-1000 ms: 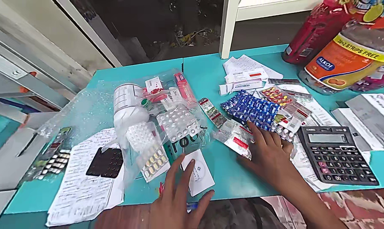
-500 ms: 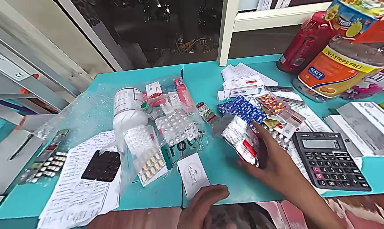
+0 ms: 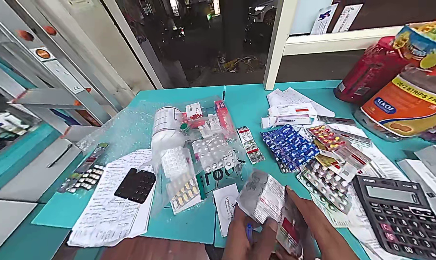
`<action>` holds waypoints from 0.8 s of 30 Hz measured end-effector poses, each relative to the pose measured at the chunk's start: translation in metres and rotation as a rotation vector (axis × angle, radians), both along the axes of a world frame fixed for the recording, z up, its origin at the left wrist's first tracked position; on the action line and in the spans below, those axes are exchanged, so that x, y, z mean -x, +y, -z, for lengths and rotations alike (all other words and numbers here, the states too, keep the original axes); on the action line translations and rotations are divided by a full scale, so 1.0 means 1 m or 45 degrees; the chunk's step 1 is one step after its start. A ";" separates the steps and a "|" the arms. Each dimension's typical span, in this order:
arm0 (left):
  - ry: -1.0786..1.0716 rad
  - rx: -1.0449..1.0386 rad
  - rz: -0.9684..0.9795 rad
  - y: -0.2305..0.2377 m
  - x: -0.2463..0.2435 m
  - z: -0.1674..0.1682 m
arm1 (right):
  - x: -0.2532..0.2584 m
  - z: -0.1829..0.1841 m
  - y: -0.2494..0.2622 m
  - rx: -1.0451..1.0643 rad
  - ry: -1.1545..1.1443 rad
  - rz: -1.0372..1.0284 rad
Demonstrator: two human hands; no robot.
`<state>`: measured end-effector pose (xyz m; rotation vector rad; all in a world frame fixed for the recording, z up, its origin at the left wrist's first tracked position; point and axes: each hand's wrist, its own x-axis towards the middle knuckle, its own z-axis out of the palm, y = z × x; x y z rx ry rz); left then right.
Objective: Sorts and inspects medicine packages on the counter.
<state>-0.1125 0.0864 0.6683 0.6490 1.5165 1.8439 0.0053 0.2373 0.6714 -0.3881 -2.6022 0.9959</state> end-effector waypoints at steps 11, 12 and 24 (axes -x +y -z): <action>0.663 0.363 0.175 -0.049 0.010 -0.012 | -0.024 0.019 0.047 -0.234 -0.366 -0.119; 0.739 0.386 0.053 -0.055 0.011 -0.013 | -0.021 0.023 0.046 -0.268 -0.366 -0.144; 0.929 0.353 -0.058 -0.057 0.077 0.059 | 0.018 0.033 0.044 -0.415 -0.311 -0.332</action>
